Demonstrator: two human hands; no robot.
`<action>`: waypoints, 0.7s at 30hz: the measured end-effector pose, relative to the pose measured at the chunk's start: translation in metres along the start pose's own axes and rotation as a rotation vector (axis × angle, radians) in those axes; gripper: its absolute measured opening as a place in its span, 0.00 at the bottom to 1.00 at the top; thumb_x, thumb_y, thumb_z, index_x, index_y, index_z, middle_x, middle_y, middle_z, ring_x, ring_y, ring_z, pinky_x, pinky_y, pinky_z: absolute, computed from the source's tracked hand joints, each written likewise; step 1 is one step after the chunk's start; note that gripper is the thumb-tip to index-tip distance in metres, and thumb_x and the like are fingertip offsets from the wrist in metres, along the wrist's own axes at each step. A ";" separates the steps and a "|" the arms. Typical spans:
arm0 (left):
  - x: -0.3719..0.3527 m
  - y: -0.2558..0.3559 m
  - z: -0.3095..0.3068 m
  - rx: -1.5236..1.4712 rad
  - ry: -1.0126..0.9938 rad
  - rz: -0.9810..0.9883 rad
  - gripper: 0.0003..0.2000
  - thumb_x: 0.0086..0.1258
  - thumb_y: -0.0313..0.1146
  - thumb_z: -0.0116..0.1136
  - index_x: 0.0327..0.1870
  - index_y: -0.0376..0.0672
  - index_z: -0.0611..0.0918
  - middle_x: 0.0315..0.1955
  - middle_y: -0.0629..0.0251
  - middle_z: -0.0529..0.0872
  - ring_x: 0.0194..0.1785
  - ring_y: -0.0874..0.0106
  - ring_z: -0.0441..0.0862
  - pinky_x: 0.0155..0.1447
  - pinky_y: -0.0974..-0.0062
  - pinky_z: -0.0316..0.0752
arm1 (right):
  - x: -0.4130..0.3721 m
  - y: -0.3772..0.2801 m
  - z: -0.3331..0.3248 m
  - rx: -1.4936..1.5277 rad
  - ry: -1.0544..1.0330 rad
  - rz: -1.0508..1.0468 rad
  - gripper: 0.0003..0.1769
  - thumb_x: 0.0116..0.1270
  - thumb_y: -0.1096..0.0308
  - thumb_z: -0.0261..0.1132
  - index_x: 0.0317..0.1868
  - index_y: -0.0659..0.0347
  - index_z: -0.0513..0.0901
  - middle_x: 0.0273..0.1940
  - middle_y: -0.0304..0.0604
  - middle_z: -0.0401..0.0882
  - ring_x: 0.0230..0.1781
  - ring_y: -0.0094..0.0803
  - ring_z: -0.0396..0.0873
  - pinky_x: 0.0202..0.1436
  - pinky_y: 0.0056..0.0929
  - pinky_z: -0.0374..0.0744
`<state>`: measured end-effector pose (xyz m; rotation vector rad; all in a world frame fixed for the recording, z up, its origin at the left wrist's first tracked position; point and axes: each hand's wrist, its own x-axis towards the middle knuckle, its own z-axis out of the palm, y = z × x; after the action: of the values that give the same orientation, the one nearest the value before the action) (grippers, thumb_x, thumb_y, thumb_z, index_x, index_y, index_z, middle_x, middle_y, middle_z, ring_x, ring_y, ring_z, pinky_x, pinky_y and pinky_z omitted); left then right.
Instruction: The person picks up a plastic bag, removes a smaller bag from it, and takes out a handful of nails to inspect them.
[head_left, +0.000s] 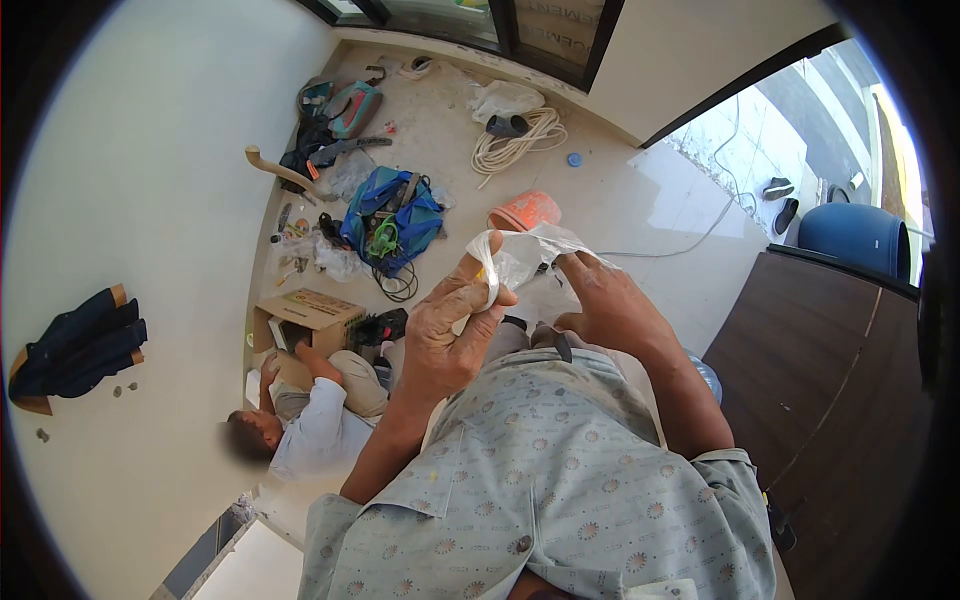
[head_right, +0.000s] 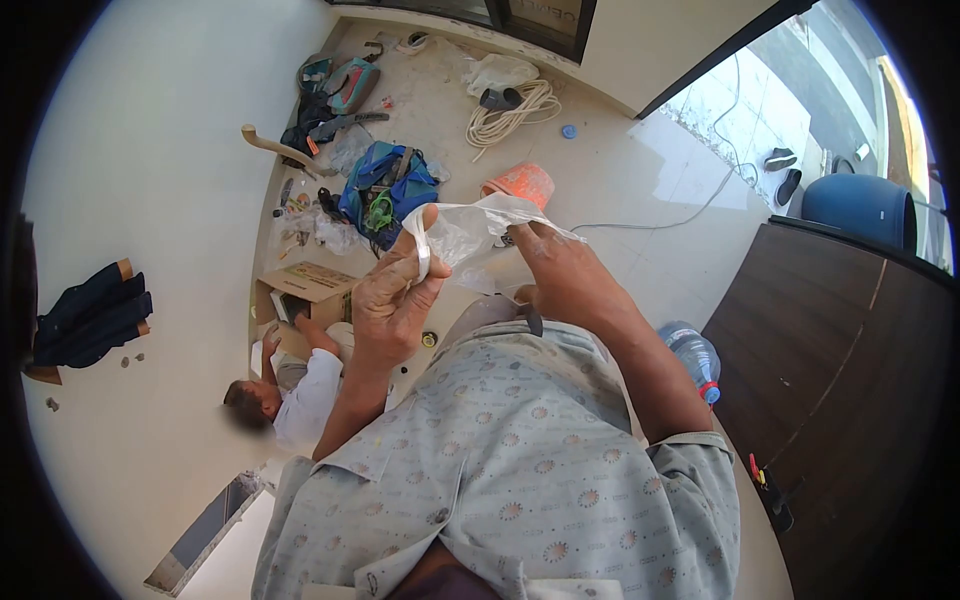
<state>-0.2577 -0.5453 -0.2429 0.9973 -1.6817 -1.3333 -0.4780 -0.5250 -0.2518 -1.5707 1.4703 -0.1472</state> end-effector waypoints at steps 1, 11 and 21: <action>-0.001 0.002 0.001 0.016 0.000 0.035 0.10 0.67 0.16 0.57 0.47 0.31 0.84 0.64 0.47 0.75 0.47 0.69 0.86 0.49 0.75 0.81 | -0.003 -0.003 -0.001 -0.007 0.008 0.007 0.38 0.52 0.69 0.74 0.64 0.64 0.69 0.60 0.57 0.75 0.61 0.54 0.74 0.63 0.45 0.73; -0.006 0.019 -0.008 0.130 -0.098 0.130 0.08 0.63 0.14 0.59 0.43 0.30 0.84 0.63 0.44 0.77 0.46 0.65 0.86 0.50 0.74 0.81 | 0.016 -0.010 0.006 -0.078 0.039 -0.046 0.17 0.68 0.63 0.61 0.54 0.62 0.78 0.47 0.55 0.83 0.47 0.54 0.81 0.50 0.47 0.76; -0.036 0.036 0.012 0.057 -0.198 0.167 0.08 0.64 0.18 0.61 0.43 0.34 0.86 0.42 0.54 0.88 0.44 0.66 0.87 0.48 0.72 0.80 | 0.086 0.048 0.143 0.549 0.020 -0.585 0.13 0.66 0.62 0.62 0.47 0.58 0.81 0.40 0.46 0.82 0.41 0.43 0.82 0.44 0.36 0.79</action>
<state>-0.2583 -0.5019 -0.2130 0.7575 -1.9159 -1.3137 -0.3970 -0.5113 -0.4050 -1.4814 0.8378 -0.8329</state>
